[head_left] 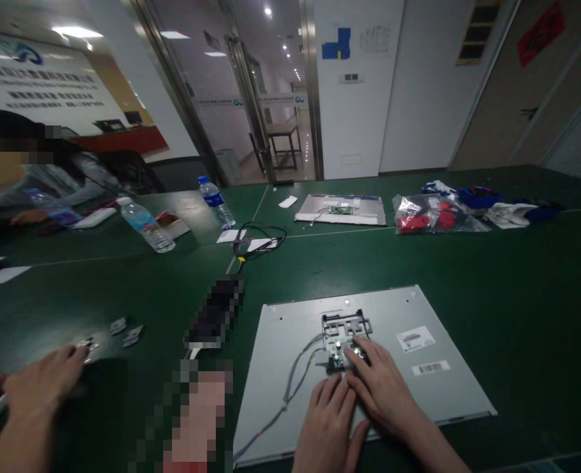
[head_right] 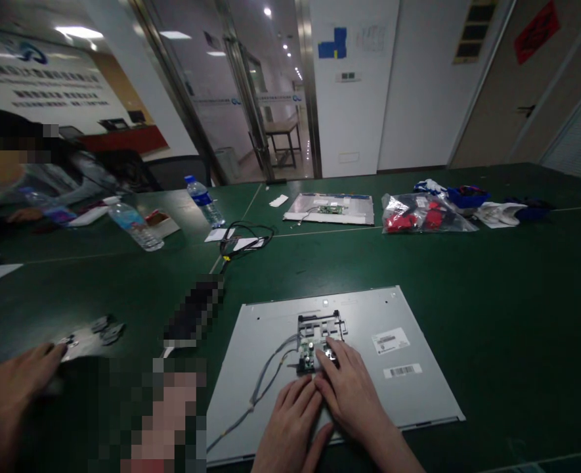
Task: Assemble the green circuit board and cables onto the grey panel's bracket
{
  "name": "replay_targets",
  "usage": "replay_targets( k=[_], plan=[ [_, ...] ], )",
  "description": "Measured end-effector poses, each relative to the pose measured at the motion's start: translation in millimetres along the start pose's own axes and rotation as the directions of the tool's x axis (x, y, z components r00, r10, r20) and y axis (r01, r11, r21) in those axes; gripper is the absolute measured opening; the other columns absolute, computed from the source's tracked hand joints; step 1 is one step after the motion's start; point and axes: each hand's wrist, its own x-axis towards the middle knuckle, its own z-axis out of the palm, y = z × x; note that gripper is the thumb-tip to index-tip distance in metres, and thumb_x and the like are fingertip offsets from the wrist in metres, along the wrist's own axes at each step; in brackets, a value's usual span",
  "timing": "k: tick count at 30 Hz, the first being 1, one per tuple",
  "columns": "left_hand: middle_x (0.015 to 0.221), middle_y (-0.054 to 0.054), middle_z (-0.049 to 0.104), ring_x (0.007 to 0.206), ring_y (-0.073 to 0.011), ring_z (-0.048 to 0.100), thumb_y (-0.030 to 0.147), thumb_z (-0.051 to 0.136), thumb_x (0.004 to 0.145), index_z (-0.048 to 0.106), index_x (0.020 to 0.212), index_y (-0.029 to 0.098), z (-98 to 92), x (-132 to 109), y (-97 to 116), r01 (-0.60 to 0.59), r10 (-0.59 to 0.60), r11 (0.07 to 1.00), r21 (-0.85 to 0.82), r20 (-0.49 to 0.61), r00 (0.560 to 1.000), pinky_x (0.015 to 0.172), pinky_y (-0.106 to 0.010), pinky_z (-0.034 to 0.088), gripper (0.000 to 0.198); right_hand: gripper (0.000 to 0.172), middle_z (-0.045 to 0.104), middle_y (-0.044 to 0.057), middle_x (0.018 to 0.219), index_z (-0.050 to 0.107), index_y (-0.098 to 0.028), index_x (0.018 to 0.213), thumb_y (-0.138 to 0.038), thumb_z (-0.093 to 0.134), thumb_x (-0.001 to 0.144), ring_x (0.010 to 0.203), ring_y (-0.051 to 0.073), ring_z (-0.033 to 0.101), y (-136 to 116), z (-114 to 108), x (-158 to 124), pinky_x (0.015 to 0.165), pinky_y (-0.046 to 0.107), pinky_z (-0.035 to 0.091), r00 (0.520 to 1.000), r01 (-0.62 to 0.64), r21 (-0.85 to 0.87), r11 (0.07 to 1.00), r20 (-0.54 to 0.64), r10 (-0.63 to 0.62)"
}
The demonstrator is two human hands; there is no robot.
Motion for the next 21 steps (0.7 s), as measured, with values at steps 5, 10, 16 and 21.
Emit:
replay_targets(
  k=[5,10,16,21],
  plan=[
    [0.136,-0.008,0.054,0.127,-0.029,0.047,0.027,0.056,0.089,0.049,0.133,0.02,-2.8,-2,1,-0.004,0.004,1.0,0.0,0.005,1.0,0.108,-0.05,0.041,0.045,0.045,0.045,0.01,0.143,0.048,-0.025,0.138,-0.029,0.05,0.094,0.129,0.028,0.043,0,1,-2,0.106,0.048,0.042,1.0,0.009,-0.008,1.0,0.0,-0.009],
    [0.133,-0.009,0.057,0.124,-0.0291,0.049,0.025,0.054,0.09,0.05,0.131,0.018,-7.5,-3,2,-0.016,0.016,1.0,-0.007,0.005,1.0,0.107,-0.05,0.042,0.042,0.046,0.044,0.01,0.144,0.047,-0.026,0.139,-0.029,0.05,0.093,0.129,0.027,0.043,-1,4,-3,0.105,0.048,0.042,1.0,0.012,-0.01,1.0,0.009,-0.012],
    [0.125,-0.008,0.062,0.118,-0.0279,0.054,0.02,0.057,0.086,0.054,0.125,0.017,-9.7,-3,5,-0.047,0.045,0.998,-0.043,-0.035,0.998,0.103,-0.049,0.046,0.039,0.045,0.044,0.01,0.144,0.047,-0.026,0.139,-0.028,0.049,0.094,0.129,0.027,0.043,-4,4,-3,0.106,0.047,0.042,1.0,0.009,-0.017,1.0,0.001,-0.009],
    [0.114,-0.008,0.066,0.105,-0.0257,0.06,0.018,0.056,0.085,0.059,0.116,0.019,-10.3,-4,5,-0.09,0.073,0.992,-0.092,-0.17,0.983,0.095,-0.046,0.051,0.031,0.046,0.044,0.01,0.144,0.047,-0.025,0.139,-0.028,0.05,0.092,0.129,0.027,0.043,-5,5,-3,0.106,0.047,0.042,1.0,0.009,-0.026,1.0,0.002,-0.009]
  ],
)
